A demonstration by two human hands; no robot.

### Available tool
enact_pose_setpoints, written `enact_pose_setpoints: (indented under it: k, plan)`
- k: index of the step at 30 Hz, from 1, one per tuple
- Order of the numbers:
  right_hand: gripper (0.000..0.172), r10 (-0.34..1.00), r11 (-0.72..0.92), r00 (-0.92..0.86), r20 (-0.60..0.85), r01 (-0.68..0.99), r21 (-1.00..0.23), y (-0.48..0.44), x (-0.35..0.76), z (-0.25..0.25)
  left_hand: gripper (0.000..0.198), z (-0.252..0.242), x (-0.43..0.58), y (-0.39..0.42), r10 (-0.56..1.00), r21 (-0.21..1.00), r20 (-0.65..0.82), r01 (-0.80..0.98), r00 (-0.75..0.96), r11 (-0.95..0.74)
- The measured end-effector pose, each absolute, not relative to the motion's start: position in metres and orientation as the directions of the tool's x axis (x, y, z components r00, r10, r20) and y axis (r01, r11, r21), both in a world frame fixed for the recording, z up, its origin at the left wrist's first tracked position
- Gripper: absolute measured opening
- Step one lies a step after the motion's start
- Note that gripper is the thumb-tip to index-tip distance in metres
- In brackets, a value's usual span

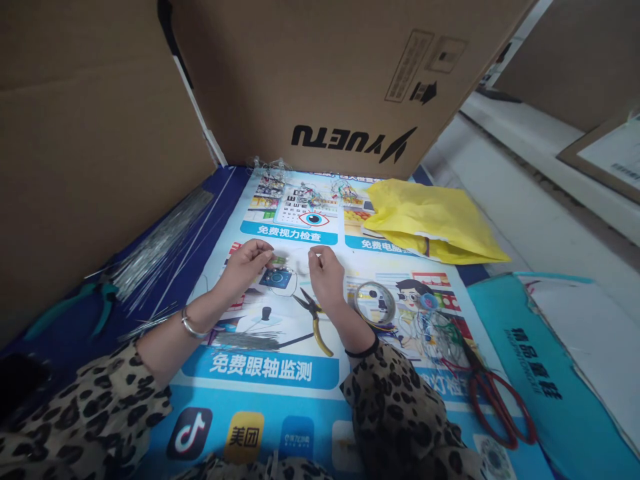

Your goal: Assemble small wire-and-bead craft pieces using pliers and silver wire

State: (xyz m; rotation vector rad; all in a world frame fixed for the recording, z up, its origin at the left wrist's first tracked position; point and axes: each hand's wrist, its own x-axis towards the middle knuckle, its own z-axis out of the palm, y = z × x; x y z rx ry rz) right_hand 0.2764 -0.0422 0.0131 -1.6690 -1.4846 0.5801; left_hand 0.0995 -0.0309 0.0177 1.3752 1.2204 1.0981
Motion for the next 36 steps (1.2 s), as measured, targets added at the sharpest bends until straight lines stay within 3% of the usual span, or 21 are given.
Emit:
enact_pose_setpoints:
  k: [3, 6, 10, 14, 18, 22, 26, 30, 36]
  plan:
    - [0.032, 0.974, 0.010, 0.172, 0.150, 0.623, -0.782, -0.039, 0.279, 0.009, 0.009, 0.017, 0.095, -0.030, 0.975, 0.824, 0.174, 0.521, 0.140, -0.222]
    - [0.036, 0.978, 0.042, 0.122, 0.171, 0.682, -0.730, -0.038, 0.280, 0.008, 0.014, 0.022, 0.093, -0.033, 0.941, 0.577, 0.182, 0.744, 0.286, -0.338]
    - [0.029, 0.982, 0.061, 0.068, 0.175, 0.765, -0.641, -0.038, 0.281, 0.009, 0.014, 0.026, 0.093, -0.037, 0.932, 0.332, 0.090, 0.871, 0.352, -0.361]
    - [0.026, 0.984, 0.093, 0.008, 0.176, 0.827, -0.554, -0.041, 0.280, 0.010, 0.019, 0.024, 0.093, -0.036, 0.940, 0.208, 0.052, 0.917, 0.336, -0.339]
    - [0.027, 0.954, 0.158, -0.005, 0.301, 0.860, -0.485, -0.043, 0.279, 0.011, 0.018, 0.021, 0.090, -0.033, 0.955, 0.239, 0.071, 0.924, 0.289, -0.298]
    - [0.021, 0.897, 0.311, -0.094, 0.432, 0.828, -0.466, -0.041, 0.280, 0.010, 0.014, 0.017, 0.083, -0.026, 0.952, 0.397, 0.133, 0.866, 0.274, -0.305]
    - [0.019, 0.876, 0.415, -0.187, 0.445, 0.762, -0.497, -0.040, 0.279, 0.005, 0.011, 0.015, 0.073, -0.015, 0.951, 0.548, 0.167, 0.778, 0.260, -0.309]
    - [0.022, 0.881, 0.434, -0.252, 0.400, 0.769, -0.470, -0.040, 0.276, 0.002, 0.018, 0.019, 0.063, -0.009, 0.898, 0.657, 0.094, 0.651, 0.429, -0.380]
    - [0.027, 0.918, 0.362, -0.246, 0.312, 0.840, -0.405, -0.042, 0.277, 0.012, 0.018, 0.024, 0.061, -0.012, 0.865, 0.558, 0.095, 0.693, 0.493, -0.457]
